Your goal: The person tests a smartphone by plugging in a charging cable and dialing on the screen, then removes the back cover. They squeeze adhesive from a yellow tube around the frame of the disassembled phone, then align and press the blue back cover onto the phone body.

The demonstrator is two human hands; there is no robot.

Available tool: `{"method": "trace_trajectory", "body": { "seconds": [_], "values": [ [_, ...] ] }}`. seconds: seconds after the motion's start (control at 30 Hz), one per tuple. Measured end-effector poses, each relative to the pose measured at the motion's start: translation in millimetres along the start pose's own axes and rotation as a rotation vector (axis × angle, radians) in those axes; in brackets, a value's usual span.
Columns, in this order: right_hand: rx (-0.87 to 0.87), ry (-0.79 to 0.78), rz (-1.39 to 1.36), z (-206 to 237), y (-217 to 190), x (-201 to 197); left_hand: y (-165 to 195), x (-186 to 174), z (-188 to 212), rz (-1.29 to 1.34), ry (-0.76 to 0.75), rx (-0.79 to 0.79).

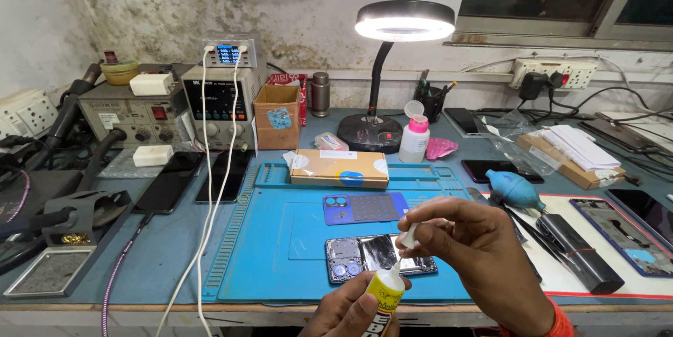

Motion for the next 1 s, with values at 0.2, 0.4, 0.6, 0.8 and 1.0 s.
{"method": "trace_trajectory", "body": {
  "seconds": [0.2,0.4,0.6,0.8,1.0],
  "values": [
    [0.048,-0.177,0.228,7.0,-3.6,3.9,6.4,-0.2,-0.4,0.038,0.003,-0.005],
    [0.058,-0.241,0.81,6.6,-19.6,-1.0,17.3,-6.1,1.0,-0.488,-0.032,-0.112],
    [-0.185,-0.435,0.71,7.5,-29.6,0.3,24.3,-7.5,4.2,-0.616,-0.037,-0.143],
    [-0.163,-0.411,0.828,8.8,-27.0,4.1,33.7,-3.3,3.4,-0.602,-0.041,-0.143],
    [-0.271,-0.463,0.76,10.4,-26.5,8.1,38.0,-3.2,5.2,-0.669,-0.063,-0.116]
  ]
}}
Point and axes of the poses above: each hand's wrist, its own z-axis away from the middle knuckle, its own x-axis out of the palm, y = z × x, the point moved 2 cm from there along -z, towards the middle knuckle, and after that the axes turned 3 degrees about x, right-handed, at the moved point
